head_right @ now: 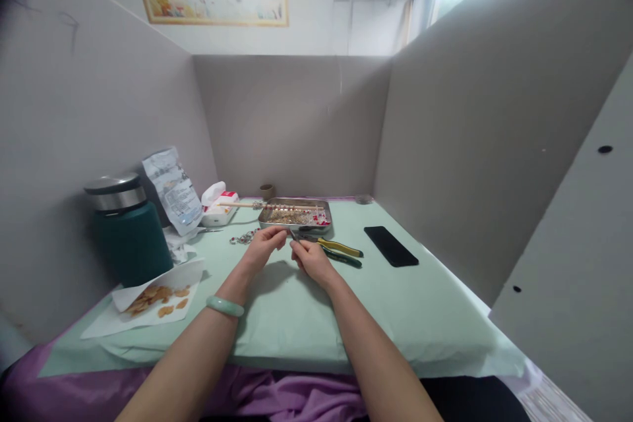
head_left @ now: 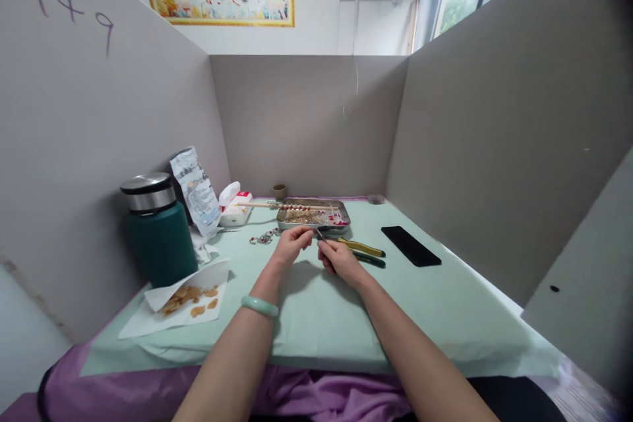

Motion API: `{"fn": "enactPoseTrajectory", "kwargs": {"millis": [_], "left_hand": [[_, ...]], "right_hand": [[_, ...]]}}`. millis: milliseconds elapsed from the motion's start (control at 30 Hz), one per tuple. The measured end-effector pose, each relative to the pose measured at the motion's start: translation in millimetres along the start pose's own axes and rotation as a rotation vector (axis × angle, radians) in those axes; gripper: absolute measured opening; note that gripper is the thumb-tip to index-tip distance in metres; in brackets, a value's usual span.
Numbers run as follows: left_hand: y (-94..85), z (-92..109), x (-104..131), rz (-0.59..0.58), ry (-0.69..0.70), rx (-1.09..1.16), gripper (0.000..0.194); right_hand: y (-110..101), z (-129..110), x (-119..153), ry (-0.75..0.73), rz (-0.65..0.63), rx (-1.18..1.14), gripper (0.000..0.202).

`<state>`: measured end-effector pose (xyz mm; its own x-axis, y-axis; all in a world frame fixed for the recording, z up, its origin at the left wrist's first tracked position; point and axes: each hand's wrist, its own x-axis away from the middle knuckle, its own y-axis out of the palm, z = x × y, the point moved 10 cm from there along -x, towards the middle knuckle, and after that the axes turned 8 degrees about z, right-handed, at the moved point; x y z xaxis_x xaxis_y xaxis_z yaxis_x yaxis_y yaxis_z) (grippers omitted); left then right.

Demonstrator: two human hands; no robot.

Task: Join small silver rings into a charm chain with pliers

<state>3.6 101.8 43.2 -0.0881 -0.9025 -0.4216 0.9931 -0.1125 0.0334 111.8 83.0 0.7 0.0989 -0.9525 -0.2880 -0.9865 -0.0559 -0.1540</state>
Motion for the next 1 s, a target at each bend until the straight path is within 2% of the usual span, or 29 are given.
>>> {"fn": "enactPoseTrajectory", "kwargs": {"millis": [267, 500, 600, 833, 1000], "left_hand": [[-10.5, 20, 0, 0.132, 0.253, -0.301, 0.018], [-6.7, 34, 6, 0.151, 0.414, -0.462, 0.015], [-6.1, 32, 5, 0.139, 0.411, -0.477, 0.015], [-6.4, 15, -1, 0.097, 0.241, -0.407, 0.018], [-4.8, 21, 1, 0.123, 0.299, -0.488, 0.016]], "right_hand": [[-5, 1, -3, -0.011, 0.045, 0.056, 0.041], [-4, 5, -3, 0.023, 0.034, 0.062, 0.041], [-6, 6, -3, 0.018, 0.039, 0.100, 0.042], [-17, -10, -3, -0.114, 0.125, 0.339, 0.041], [-23, -16, -1, -0.171, 0.207, 0.445, 0.041]]}}
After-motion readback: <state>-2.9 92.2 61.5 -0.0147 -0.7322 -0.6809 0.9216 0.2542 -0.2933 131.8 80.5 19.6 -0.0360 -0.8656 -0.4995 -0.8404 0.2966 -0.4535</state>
